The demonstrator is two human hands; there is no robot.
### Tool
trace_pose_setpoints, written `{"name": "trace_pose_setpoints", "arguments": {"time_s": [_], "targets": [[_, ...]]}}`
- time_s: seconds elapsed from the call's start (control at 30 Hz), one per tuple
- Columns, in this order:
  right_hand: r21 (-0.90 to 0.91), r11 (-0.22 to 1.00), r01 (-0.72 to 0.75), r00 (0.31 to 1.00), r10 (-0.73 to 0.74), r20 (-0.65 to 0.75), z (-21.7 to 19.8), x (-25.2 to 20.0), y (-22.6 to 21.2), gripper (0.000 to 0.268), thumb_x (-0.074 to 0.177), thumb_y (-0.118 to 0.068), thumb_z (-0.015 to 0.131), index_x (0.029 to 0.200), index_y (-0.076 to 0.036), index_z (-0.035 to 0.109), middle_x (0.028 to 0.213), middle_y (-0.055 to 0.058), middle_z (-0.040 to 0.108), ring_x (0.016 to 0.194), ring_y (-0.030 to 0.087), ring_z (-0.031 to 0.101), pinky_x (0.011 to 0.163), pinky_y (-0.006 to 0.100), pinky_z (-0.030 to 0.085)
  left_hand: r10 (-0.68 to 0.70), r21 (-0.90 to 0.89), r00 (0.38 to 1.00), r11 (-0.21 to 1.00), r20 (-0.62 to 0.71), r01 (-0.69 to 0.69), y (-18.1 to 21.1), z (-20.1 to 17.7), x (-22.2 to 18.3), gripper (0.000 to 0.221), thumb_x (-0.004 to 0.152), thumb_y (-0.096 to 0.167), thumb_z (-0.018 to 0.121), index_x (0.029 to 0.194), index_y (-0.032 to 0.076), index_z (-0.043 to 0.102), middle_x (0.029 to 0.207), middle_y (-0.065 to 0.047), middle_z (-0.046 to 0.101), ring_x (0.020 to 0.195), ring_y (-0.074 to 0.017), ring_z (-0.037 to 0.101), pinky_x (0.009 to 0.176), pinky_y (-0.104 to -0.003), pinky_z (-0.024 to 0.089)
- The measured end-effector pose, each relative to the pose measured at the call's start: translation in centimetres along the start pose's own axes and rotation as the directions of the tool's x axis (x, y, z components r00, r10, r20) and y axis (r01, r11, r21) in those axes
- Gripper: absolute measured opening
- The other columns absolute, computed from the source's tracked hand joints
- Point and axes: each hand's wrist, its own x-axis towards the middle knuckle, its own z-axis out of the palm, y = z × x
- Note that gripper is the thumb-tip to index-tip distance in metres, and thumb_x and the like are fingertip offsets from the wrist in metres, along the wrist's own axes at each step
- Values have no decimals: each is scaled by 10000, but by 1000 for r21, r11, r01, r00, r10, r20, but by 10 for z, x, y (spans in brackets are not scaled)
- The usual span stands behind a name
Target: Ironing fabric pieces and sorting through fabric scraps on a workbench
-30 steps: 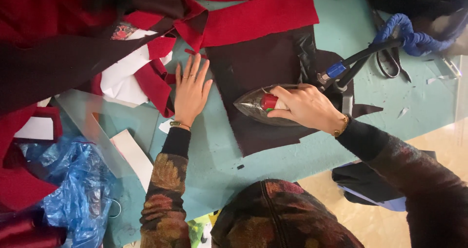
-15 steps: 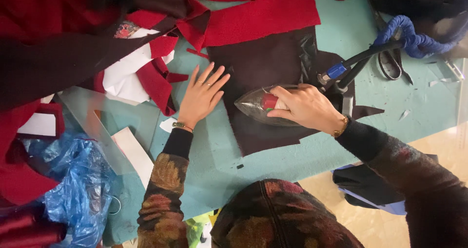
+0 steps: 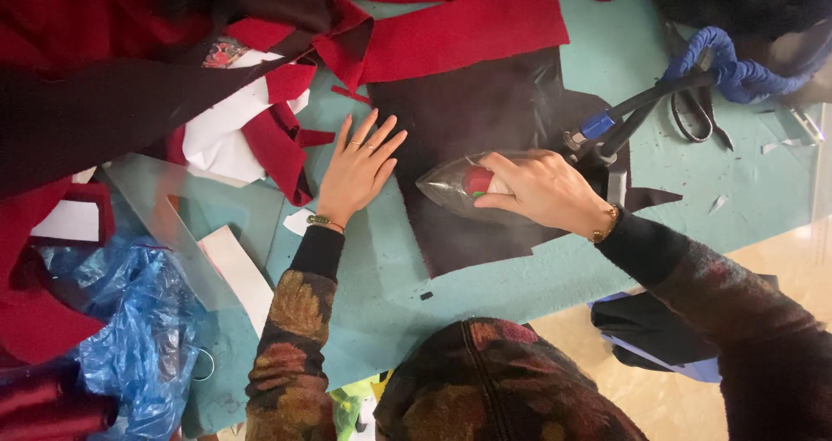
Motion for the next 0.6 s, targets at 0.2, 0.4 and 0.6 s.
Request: {"name": "trace_pose_setpoints", "arguments": {"time_s": [0.2, 0.4, 0.6], "targets": [[4, 1000, -5, 999, 5, 34, 0, 0, 2, 491, 935, -586, 625, 1137, -140, 580, 548, 6, 611, 538, 249, 679, 668, 401, 567, 0, -6, 1000, 1000, 8, 0, -1, 1, 1, 444, 1113, 330, 419, 1549, 286, 491, 1668, 28, 366, 1547, -243, 287, 1251, -555, 163], [3, 1000, 1, 999, -1, 35, -5, 1, -1, 508, 903, -619, 639, 1110, -157, 594, 515, 3, 602, 517, 232, 681, 665, 369, 577, 11, -11, 1000, 1000, 18, -11, -4, 4, -1, 449, 1109, 333, 419, 1552, 296, 483, 1671, 29, 357, 1547, -242, 283, 1250, -556, 162], [-79, 997, 16, 1000, -17, -19, 7, -18, 0, 538, 861, -695, 606, 1086, -206, 597, 506, -10, 608, 510, 205, 685, 688, 351, 585, 19, 26, 998, 999, 62, -21, -3, 0, 2, 481, 1069, 304, 493, 1549, 273, 489, 1664, -5, 380, 1541, -256, 304, 1246, -562, 176]]}}
